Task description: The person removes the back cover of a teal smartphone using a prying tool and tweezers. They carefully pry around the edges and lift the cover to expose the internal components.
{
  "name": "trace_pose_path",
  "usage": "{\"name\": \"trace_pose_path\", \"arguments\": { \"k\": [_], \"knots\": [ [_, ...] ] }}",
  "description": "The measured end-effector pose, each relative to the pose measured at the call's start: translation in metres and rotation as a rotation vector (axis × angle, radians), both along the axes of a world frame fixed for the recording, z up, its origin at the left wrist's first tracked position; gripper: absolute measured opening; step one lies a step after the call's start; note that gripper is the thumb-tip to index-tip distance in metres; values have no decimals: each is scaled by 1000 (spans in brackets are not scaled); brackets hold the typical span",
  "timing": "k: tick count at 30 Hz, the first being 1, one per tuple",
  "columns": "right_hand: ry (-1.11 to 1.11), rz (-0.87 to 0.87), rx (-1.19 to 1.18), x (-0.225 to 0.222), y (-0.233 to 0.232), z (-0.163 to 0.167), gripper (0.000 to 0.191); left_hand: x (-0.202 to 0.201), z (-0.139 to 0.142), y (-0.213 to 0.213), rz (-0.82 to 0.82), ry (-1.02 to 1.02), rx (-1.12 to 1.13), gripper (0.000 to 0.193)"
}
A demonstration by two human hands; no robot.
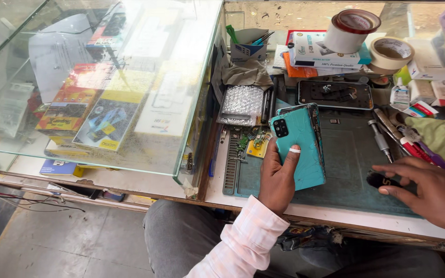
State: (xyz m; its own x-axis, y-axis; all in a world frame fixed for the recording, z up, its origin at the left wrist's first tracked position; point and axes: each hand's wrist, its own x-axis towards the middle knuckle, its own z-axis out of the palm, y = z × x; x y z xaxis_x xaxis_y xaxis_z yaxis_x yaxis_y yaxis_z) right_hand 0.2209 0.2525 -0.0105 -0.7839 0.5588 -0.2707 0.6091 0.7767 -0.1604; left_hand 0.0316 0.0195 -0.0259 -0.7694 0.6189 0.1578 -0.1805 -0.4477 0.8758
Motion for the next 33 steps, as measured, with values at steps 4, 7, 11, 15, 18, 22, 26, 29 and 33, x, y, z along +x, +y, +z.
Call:
{"name": "trace_pose_path", "arguments": {
  "k": [4,7,11,15,18,22,26,29,33],
  "knots": [
    [86,30,-18,-2,-7,0,51,0,2,-1,-6,-21,-9,31],
    [163,-19,49,6,-21,-6,51,1,5,-3,-15,-32,-35,34],
    [696,138,90,15,-34,-26,44,3,14,-5,-35,-52,-78,40],
    [757,79,199,26,-39,-63,41,4,22,-6,-101,-111,-232,42],
    [672,21,157,43,-32,-93,47,7,26,-9,-142,-151,-343,45],
    [30,155,128,43,1,-138,57,6,22,-10,-178,-220,-449,52],
    [-59,157,55,37,12,-163,53,9,13,-7,-157,-257,-410,59],
    [-69,163,44,29,15,-166,51,9,7,-6,-168,-185,-511,60],
    [-70,153,45,22,15,-161,47,7,7,-8,-190,-165,-496,61]
  ]
}}
